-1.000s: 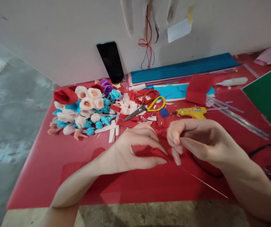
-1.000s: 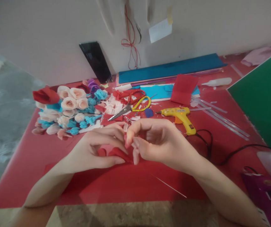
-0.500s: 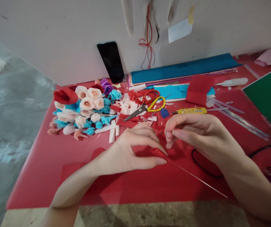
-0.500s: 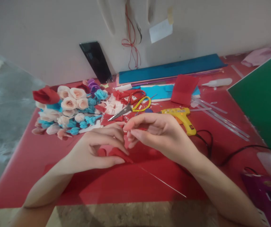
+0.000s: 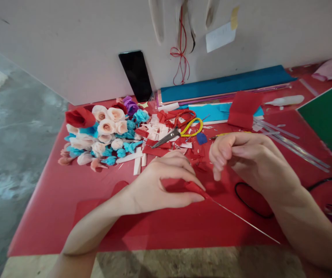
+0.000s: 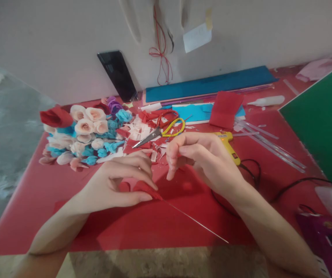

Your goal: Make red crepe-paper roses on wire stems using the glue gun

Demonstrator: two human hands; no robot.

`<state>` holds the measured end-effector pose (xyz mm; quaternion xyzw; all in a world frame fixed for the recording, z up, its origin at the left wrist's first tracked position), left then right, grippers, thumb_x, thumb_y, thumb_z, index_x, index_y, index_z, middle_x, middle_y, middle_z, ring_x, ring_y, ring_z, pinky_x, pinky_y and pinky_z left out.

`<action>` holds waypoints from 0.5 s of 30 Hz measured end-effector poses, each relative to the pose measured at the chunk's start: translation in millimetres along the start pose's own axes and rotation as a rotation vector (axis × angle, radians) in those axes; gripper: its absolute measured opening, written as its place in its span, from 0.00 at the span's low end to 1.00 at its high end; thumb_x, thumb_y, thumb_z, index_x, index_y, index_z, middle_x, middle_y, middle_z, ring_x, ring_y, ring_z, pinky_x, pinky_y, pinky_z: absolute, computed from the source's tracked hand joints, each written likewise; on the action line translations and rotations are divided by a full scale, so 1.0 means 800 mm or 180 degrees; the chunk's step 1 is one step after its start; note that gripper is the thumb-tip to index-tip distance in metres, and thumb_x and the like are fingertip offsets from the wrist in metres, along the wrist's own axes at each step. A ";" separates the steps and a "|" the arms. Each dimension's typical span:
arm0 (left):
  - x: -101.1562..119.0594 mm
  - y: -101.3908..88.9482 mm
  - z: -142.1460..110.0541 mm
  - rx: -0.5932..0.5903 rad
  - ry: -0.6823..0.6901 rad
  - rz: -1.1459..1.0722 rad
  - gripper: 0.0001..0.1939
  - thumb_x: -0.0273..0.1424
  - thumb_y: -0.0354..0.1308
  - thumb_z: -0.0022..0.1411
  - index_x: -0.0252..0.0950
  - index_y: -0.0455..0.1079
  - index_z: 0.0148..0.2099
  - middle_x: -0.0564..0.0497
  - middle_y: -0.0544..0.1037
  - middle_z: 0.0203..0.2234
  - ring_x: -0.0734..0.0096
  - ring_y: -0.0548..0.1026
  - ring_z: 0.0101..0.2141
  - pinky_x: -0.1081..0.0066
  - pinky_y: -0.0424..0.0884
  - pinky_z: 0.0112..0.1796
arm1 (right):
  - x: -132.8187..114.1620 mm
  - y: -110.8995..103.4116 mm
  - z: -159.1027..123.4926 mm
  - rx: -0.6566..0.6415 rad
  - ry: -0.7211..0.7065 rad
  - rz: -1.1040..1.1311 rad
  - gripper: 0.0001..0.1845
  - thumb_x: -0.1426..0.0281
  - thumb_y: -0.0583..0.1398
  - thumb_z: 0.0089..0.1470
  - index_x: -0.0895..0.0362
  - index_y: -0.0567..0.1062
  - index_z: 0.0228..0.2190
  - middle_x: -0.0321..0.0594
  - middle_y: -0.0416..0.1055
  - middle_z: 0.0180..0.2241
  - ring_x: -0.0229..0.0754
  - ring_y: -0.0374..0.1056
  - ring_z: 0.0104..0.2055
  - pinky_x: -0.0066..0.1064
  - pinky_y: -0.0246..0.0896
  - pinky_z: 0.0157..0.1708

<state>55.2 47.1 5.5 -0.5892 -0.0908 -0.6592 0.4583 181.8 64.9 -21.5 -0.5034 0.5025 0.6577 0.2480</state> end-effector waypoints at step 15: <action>-0.001 0.000 0.000 0.0026 -0.0017 0.0028 0.04 0.24 0.66 0.50 0.29 0.75 0.31 0.47 0.78 0.26 0.73 0.73 0.29 0.68 0.70 0.40 | 0.003 0.002 0.003 0.0169 0.0108 -0.0041 0.09 0.74 0.58 0.56 0.57 0.76 0.27 0.35 0.70 0.25 0.31 0.69 0.26 0.21 0.70 0.29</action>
Point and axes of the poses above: each hand's wrist, its own z-axis towards the middle knuckle, its own y-axis out of the palm, x = y × z, the point moved 7 cm from there along z, towards the middle knuckle
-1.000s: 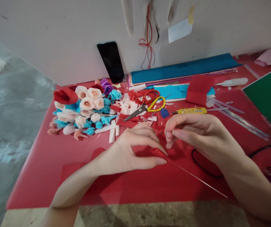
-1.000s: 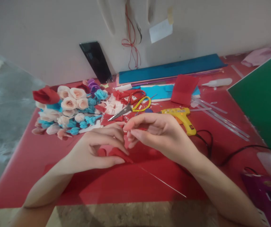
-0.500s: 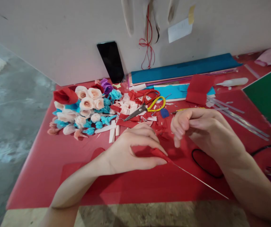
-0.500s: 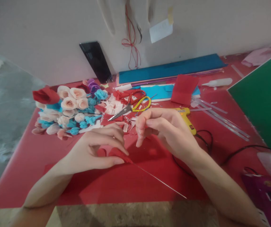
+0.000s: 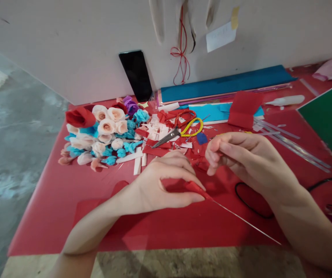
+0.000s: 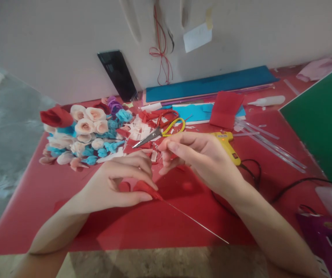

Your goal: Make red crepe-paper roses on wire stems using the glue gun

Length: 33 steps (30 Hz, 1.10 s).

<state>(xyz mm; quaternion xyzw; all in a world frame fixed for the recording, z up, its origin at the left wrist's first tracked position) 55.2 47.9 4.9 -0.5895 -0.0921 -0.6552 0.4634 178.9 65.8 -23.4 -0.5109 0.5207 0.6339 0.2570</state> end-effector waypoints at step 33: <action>0.002 0.001 0.000 -0.0055 0.0038 -0.0007 0.05 0.24 0.65 0.50 0.27 0.75 0.32 0.44 0.79 0.28 0.70 0.75 0.32 0.64 0.69 0.46 | -0.006 0.010 -0.009 -0.0340 -0.0248 -0.0118 0.06 0.76 0.59 0.55 0.56 0.77 0.31 0.36 0.73 0.28 0.34 0.71 0.29 0.24 0.71 0.31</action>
Point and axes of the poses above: each hand's wrist, its own z-axis towards the middle knuckle, its own y-axis out of the palm, x = y × z, the point moved 7 cm from there along z, towards the middle knuckle
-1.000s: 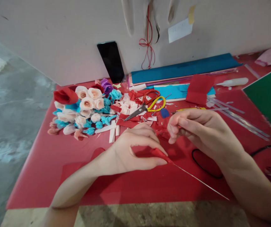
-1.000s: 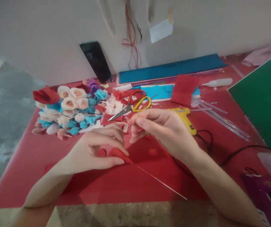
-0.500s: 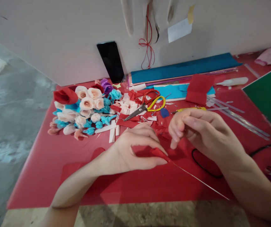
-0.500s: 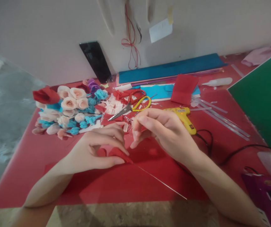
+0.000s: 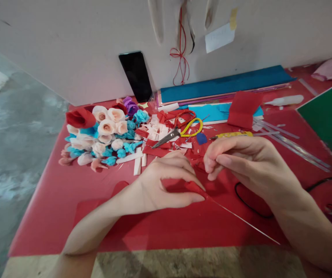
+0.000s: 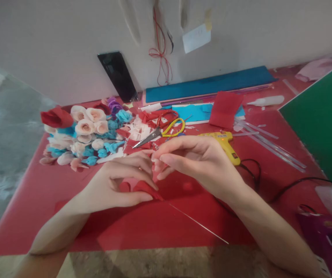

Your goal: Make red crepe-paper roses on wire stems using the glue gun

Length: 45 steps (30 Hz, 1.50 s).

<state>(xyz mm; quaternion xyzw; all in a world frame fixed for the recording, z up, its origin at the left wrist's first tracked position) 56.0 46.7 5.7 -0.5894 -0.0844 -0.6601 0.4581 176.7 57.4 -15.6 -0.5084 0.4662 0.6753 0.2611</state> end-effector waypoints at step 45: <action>-0.004 0.000 -0.001 0.0034 -0.0149 0.0027 0.03 0.25 0.65 0.52 0.30 0.75 0.32 0.49 0.78 0.26 0.73 0.73 0.30 0.66 0.68 0.46 | -0.004 -0.031 0.003 0.1126 -0.0180 -0.1295 0.08 0.70 0.70 0.40 0.57 0.75 0.21 0.33 0.72 0.19 0.32 0.67 0.20 0.21 0.65 0.21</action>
Point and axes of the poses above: each hand's wrist, its own z-axis towards the middle knuckle, its own y-axis out of the palm, x = y × z, the point moved 7 cm from there along z, towards the middle knuckle
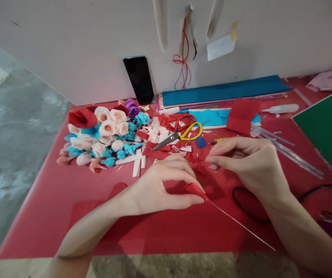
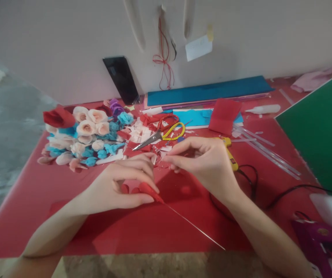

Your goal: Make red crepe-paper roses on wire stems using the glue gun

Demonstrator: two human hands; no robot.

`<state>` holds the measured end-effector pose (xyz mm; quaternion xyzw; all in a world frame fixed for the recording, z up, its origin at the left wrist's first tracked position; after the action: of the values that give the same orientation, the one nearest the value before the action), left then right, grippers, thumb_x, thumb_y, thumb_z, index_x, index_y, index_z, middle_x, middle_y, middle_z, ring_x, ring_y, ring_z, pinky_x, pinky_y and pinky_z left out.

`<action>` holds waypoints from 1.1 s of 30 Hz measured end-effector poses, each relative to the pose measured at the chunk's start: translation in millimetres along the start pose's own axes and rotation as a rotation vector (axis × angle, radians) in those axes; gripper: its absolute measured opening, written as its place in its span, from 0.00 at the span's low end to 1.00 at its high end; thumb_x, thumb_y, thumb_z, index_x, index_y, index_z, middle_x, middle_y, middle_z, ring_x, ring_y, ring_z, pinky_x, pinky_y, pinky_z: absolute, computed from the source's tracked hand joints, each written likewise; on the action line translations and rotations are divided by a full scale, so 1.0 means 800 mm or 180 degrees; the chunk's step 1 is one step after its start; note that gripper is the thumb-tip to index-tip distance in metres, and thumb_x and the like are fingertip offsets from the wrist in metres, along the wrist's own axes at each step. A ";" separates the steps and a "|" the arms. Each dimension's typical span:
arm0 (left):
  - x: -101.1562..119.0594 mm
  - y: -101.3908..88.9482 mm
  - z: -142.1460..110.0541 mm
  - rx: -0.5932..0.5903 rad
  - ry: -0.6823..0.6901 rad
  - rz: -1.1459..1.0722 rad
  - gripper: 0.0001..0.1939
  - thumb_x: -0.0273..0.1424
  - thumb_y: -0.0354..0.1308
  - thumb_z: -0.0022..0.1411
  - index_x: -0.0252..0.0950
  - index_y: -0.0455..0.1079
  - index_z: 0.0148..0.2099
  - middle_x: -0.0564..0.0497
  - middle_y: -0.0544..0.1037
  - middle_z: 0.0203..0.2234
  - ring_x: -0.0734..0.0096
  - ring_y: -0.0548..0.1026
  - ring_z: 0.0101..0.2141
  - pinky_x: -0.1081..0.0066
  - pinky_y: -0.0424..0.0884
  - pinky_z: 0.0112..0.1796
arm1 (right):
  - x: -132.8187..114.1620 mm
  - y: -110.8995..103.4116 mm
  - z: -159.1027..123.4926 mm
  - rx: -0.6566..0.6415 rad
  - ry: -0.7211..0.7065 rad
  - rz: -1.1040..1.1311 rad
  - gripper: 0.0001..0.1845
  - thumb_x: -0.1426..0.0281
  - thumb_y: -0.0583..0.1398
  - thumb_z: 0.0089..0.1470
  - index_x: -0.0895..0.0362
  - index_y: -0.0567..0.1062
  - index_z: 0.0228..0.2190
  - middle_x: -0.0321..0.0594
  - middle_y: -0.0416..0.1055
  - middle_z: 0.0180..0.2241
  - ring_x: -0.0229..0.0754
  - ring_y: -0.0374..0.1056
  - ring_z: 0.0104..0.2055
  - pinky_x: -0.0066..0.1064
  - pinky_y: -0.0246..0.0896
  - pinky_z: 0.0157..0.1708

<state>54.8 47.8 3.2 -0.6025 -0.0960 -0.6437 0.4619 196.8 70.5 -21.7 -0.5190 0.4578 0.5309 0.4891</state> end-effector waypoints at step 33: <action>-0.031 -0.046 -0.009 0.0978 -0.0486 0.0093 0.11 0.31 0.62 0.55 0.35 0.72 0.42 0.47 0.78 0.37 0.69 0.74 0.38 0.70 0.71 0.40 | 0.020 0.050 -0.016 -0.1384 0.0675 0.0143 0.16 0.63 0.55 0.59 0.60 0.77 0.33 0.43 0.76 0.28 0.35 0.72 0.26 0.23 0.68 0.25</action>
<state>19.8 75.5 -4.2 -0.5733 -0.2194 -0.5670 0.5493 158.9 54.7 -38.8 -0.6545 0.3930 0.5703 0.3032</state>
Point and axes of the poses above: each hand's wrist, its own z-axis towards the middle knuckle, its own y-axis out of the palm, x = y × z, the point moved 7 cm from there along z, towards the middle knuckle
